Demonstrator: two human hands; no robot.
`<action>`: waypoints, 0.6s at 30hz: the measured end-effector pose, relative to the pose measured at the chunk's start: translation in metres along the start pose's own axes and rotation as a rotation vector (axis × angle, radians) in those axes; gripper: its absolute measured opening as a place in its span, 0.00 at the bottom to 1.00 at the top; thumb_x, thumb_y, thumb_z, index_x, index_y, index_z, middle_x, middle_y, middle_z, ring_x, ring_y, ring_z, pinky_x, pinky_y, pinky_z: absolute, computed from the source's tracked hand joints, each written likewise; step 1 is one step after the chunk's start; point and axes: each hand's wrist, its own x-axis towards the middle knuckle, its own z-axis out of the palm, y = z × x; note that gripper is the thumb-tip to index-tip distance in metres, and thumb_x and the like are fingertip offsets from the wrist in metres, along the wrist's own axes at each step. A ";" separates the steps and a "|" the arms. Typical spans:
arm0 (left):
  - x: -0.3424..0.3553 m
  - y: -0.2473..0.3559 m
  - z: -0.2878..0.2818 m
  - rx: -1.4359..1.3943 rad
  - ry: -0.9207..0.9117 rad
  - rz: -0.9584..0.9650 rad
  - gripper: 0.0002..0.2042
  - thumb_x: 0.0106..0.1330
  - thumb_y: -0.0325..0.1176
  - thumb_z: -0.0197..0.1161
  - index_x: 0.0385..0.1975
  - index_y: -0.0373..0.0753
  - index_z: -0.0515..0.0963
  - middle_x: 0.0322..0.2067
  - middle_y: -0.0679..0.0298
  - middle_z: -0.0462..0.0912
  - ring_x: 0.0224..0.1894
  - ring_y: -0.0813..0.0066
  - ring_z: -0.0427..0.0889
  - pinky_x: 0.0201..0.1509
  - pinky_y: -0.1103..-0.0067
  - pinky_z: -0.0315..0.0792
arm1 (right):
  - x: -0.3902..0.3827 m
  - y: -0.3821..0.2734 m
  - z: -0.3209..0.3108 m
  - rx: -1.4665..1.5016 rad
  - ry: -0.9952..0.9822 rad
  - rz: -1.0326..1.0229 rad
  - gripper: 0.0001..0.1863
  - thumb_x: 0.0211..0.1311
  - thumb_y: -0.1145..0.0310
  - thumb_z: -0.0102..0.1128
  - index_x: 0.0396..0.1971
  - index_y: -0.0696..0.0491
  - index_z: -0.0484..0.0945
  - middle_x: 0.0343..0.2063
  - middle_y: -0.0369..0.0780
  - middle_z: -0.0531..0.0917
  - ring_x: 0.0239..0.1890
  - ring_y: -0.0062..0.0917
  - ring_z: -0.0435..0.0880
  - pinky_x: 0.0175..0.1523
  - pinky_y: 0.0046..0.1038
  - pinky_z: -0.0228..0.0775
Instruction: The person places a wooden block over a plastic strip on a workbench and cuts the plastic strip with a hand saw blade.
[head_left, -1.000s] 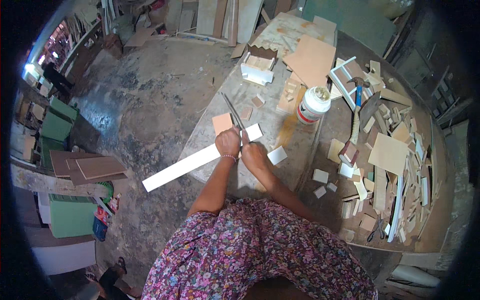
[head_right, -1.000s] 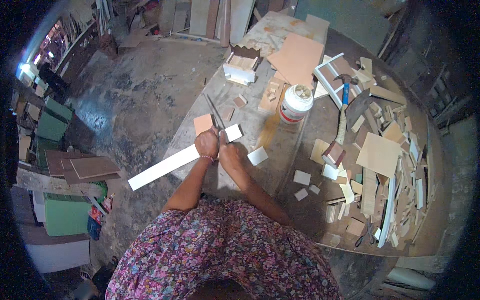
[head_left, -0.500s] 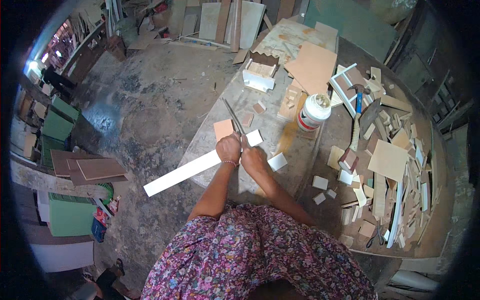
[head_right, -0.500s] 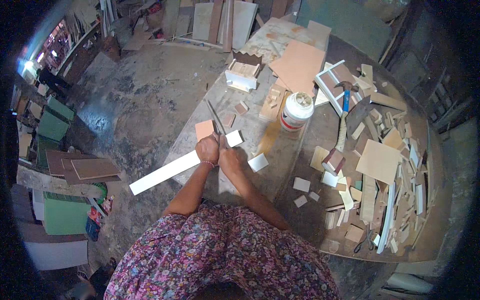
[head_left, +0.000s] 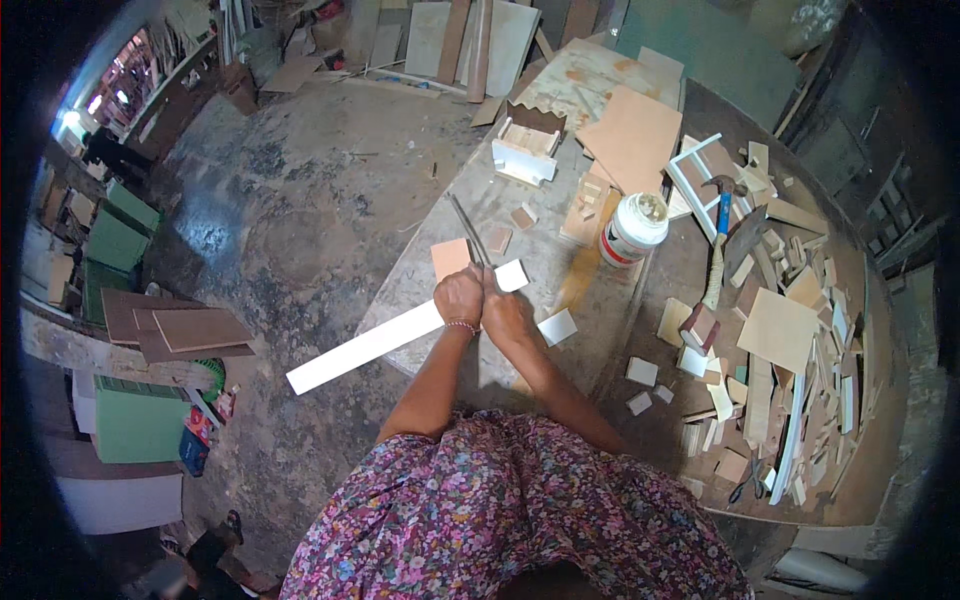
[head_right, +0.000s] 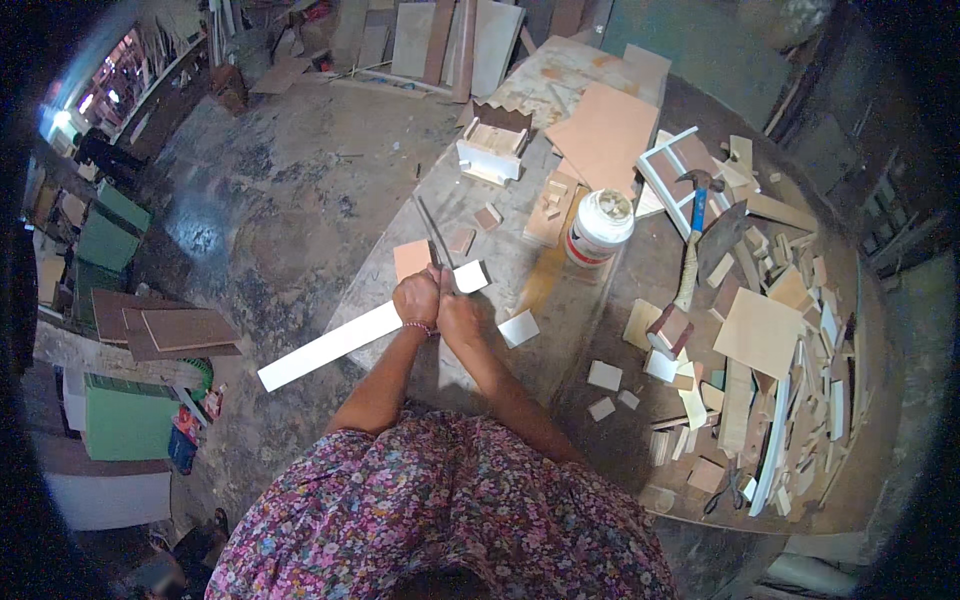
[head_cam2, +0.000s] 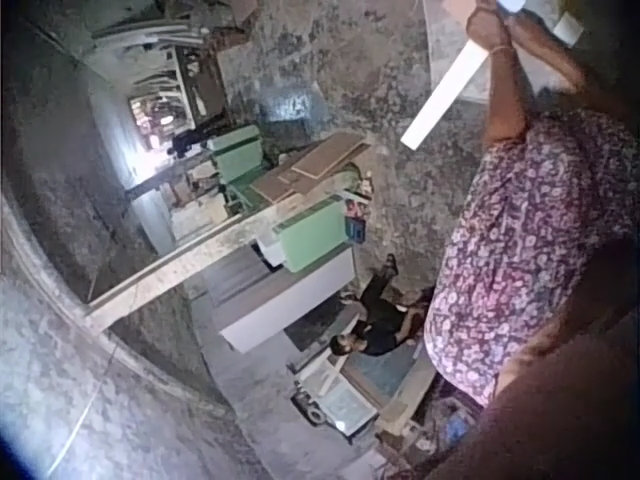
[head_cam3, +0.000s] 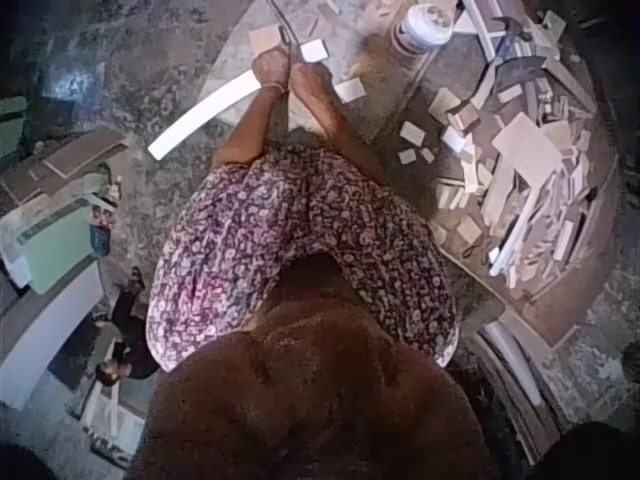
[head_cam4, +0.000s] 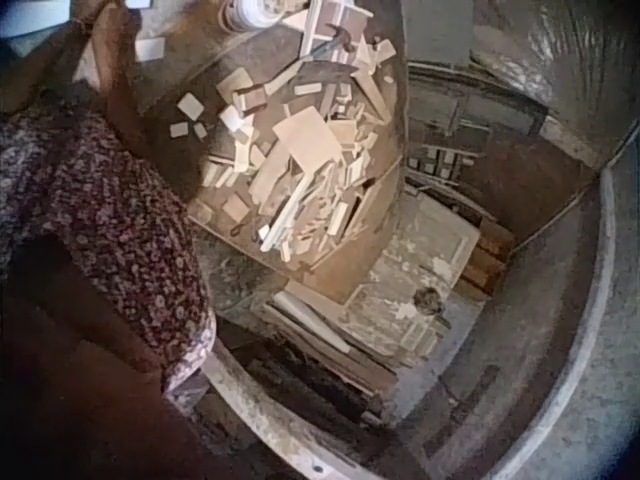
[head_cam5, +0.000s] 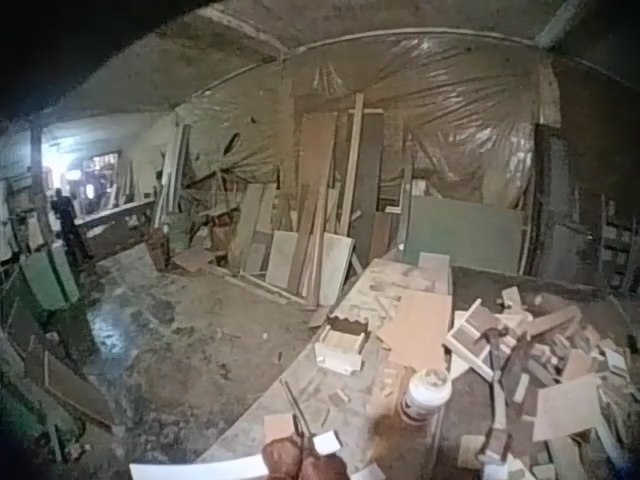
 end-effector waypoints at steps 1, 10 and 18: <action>0.002 0.002 0.001 -0.005 -0.017 -0.014 0.21 0.60 0.40 0.43 0.08 0.38 0.74 0.12 0.54 0.74 0.16 0.59 0.76 0.21 0.70 0.70 | 0.003 0.001 0.000 0.018 0.021 0.001 0.28 0.50 0.72 0.45 0.54 0.59 0.53 0.17 0.53 0.76 0.21 0.44 0.77 0.28 0.43 0.67; -0.002 -0.006 0.003 0.009 -0.018 -0.065 0.20 0.58 0.39 0.44 0.07 0.38 0.73 0.12 0.54 0.75 0.16 0.60 0.76 0.23 0.70 0.70 | -0.028 0.001 -0.007 0.009 -0.085 0.022 0.24 0.54 0.70 0.41 0.53 0.59 0.55 0.17 0.54 0.75 0.22 0.46 0.76 0.26 0.44 0.66; -0.002 -0.002 0.003 0.018 -0.018 -0.027 0.20 0.58 0.39 0.46 0.08 0.37 0.74 0.12 0.54 0.75 0.16 0.61 0.76 0.23 0.70 0.70 | 0.001 0.002 0.006 -0.030 0.025 -0.008 0.23 0.52 0.71 0.44 0.49 0.60 0.58 0.15 0.51 0.75 0.20 0.44 0.77 0.24 0.41 0.67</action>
